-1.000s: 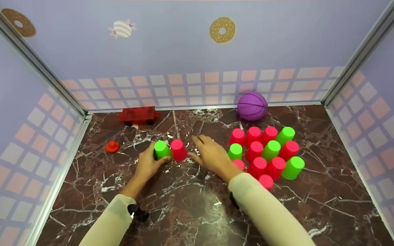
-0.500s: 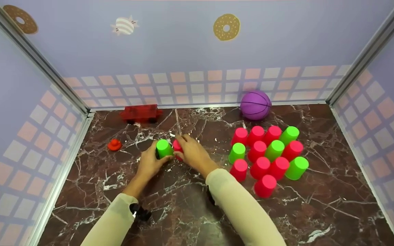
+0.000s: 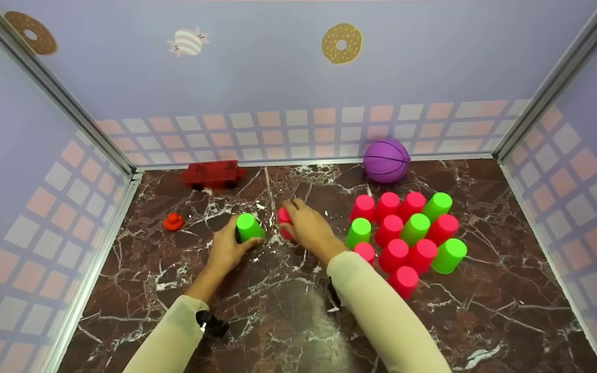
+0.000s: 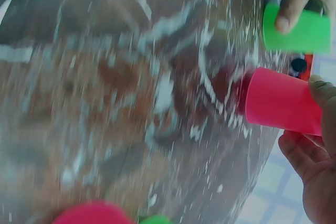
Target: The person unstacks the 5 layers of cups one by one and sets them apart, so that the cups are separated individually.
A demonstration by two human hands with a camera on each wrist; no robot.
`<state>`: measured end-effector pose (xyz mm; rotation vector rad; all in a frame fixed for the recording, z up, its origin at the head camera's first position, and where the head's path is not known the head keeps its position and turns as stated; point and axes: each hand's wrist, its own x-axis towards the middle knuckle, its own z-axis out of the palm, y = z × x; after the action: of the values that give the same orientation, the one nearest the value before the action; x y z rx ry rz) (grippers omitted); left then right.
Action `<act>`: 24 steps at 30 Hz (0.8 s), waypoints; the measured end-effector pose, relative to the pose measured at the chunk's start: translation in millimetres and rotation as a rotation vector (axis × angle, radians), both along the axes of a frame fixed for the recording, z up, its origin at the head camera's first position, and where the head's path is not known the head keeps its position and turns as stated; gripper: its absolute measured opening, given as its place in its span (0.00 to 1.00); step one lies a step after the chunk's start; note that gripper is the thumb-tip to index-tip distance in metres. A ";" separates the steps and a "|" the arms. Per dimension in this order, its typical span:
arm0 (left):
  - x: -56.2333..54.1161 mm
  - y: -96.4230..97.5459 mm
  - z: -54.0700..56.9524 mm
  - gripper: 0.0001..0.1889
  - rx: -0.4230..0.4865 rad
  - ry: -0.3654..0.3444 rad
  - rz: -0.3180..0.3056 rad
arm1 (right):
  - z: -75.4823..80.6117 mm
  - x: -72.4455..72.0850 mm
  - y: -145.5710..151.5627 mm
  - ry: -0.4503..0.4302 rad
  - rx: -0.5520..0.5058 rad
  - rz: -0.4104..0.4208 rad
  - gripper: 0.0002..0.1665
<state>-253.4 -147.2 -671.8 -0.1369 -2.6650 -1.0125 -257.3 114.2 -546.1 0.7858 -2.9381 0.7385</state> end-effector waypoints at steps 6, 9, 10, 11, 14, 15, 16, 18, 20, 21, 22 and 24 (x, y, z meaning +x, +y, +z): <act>0.4 -0.6 -1.8 0.39 -0.006 0.030 0.001 | 6.5 -14.5 33.6 0.013 0.022 -0.066 0.40; 1.2 0.4 -1.7 0.39 -0.004 0.035 0.000 | 7.4 -21.3 48.0 0.028 0.011 -0.090 0.40; 1.4 0.6 -1.5 0.39 -0.004 0.039 -0.002 | 8.0 -22.8 52.1 0.027 0.009 -0.096 0.40; 1.5 0.7 -1.3 0.39 -0.002 0.043 -0.002 | 8.2 -24.5 56.1 0.027 0.009 -0.102 0.40; 1.5 1.1 -0.9 0.39 -0.004 0.048 0.002 | 8.9 -28.5 65.1 0.024 0.013 -0.122 0.40; 1.4 1.2 -0.8 0.39 -0.003 0.047 0.003 | 8.9 -29.6 67.5 0.026 0.018 -0.127 0.39; 1.3 1.3 -0.7 0.39 -0.002 0.046 0.005 | 8.5 -30.7 69.3 0.028 0.022 -0.133 0.39; 1.2 1.4 -0.5 0.39 0.003 0.040 0.005 | 7.5 -32.8 72.3 0.032 0.027 -0.144 0.39; 1.4 1.4 -0.2 0.39 0.008 0.033 0.005 | 5.8 -34.6 74.7 0.036 0.031 -0.151 0.38; 1.5 1.3 -0.1 0.39 0.009 0.032 0.004 | 4.9 -35.5 75.7 0.035 0.033 -0.153 0.38; 1.7 1.1 -0.1 0.39 0.005 0.034 0.004 | 4.1 -36.1 76.4 0.030 0.033 -0.156 0.39; 2.0 0.7 0.2 0.39 0.001 0.028 0.005 | 2.1 -37.1 77.9 0.024 0.030 -0.154 0.39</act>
<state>-251.4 -146.4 -671.6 -0.1426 -2.6387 -1.0030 -294.4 192.1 -544.0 0.5570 -2.9529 0.6706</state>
